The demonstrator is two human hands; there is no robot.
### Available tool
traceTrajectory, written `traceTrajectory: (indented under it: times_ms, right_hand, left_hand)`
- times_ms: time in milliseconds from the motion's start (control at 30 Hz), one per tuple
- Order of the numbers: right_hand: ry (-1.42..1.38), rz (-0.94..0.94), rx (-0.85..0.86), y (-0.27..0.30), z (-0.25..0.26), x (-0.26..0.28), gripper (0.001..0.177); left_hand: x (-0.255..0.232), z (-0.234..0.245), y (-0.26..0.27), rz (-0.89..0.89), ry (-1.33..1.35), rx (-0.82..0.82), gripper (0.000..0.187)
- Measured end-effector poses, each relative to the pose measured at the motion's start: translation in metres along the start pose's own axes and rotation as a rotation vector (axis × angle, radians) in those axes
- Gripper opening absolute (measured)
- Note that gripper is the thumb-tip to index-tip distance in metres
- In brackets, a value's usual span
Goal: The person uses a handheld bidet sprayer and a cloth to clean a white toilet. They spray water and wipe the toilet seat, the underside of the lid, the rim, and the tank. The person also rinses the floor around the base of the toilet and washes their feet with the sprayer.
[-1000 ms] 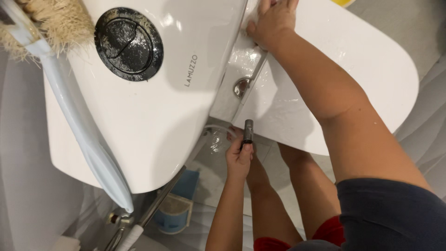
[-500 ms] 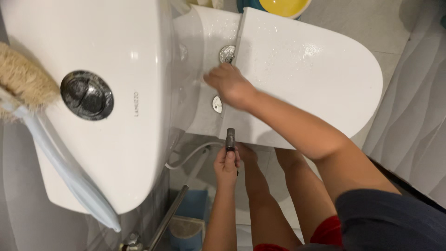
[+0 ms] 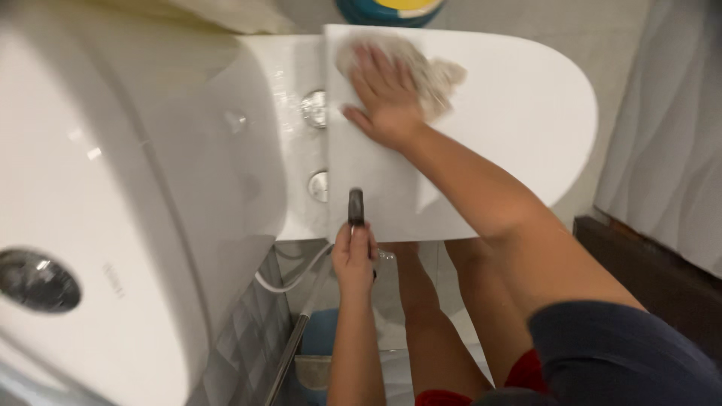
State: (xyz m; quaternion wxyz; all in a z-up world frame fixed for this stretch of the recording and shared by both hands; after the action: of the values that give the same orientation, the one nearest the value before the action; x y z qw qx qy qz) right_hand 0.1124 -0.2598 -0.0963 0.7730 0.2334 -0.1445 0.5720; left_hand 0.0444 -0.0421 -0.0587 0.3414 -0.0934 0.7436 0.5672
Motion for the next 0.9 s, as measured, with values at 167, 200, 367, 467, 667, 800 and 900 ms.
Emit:
traceTrajectory:
  times_ms: [167, 200, 367, 467, 667, 800, 900]
  right_hand:
    - [-0.073, -0.007, -0.125, 0.006, -0.005, -0.009, 0.058]
    - [-0.139, 0.036, -0.091, 0.023, -0.013, -0.005, 0.058]
    - [0.016, 0.4, -0.041, 0.085, -0.008, -0.009, 0.047]
    - [-0.173, 0.376, -0.001, 0.065, 0.023, -0.056, 0.054]
    - [-0.063, -0.431, -0.136, 0.153, 0.063, -0.182, 0.068]
    - [0.009, -0.452, -0.122, 0.206, 0.027, -0.147, 0.062]
    - [-0.146, -0.2, -0.272, 0.198, -0.007, -0.1, 0.033]
  left_hand:
    - [-0.022, -0.08, -0.009, -0.043, -0.169, 0.072, 0.027]
    - [-0.024, -0.087, -0.012, -0.038, -0.175, 0.094, 0.027]
    - [-0.021, -0.089, -0.008, 0.002, -0.236, 0.097, 0.028]
    - [-0.021, -0.113, -0.008, -0.048, -0.341, 0.104, 0.027]
    - [-0.007, -0.163, 0.009, 0.03, -0.388, 0.212, 0.025]
    - [0.002, -0.169, 0.023, 0.107, -0.433, 0.184, 0.026]
    - [0.004, -0.165, 0.03, 0.107, -0.462, 0.179, 0.028]
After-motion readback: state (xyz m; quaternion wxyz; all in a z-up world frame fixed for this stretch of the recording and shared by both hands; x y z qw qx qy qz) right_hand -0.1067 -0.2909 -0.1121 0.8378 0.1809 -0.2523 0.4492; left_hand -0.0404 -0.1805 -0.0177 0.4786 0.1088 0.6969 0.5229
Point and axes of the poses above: each hand's wrist, its own y-axis away from the middle knuckle, its own z-axis out of the back of the hand, x = y × z, the point moved 7 cm from there along -y, towards the middle knuckle, and after that the axes turned 10 degrees about z, right-handed, at the moved point
